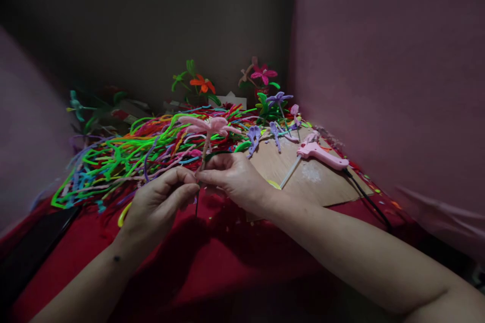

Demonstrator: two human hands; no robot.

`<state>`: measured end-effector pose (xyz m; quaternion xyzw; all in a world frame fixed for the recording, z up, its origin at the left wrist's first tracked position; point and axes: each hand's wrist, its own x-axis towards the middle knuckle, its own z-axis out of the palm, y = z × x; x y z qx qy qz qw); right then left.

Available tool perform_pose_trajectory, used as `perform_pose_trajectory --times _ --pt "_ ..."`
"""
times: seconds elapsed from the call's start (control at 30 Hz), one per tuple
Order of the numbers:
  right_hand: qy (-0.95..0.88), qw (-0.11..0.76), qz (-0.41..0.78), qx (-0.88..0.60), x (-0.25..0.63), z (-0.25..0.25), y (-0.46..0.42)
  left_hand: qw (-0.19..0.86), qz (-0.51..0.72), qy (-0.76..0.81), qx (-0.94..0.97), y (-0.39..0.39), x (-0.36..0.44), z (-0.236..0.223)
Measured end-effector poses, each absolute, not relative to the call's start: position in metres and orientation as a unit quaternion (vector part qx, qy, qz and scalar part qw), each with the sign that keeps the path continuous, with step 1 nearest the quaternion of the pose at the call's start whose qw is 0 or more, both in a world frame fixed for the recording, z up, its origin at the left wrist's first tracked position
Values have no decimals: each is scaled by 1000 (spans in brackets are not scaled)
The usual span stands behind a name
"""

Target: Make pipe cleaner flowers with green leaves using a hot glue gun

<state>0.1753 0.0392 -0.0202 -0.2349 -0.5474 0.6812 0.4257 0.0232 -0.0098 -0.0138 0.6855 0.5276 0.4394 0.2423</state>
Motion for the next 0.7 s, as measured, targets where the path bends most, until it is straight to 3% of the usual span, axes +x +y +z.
perform_pose_trajectory --times 0.2,0.4,0.53,0.7 --pt "-660 488 499 -278 173 -22 29 421 491 547 531 -8 29 -17" --pt "-670 499 478 -269 173 -26 28 587 522 466 408 -5 28 -15" --pt "-666 494 488 -273 174 -23 28 568 530 464 425 -4 28 -15" --pt "-654 506 487 -282 173 -21 30 406 505 546 530 -10 31 -16"
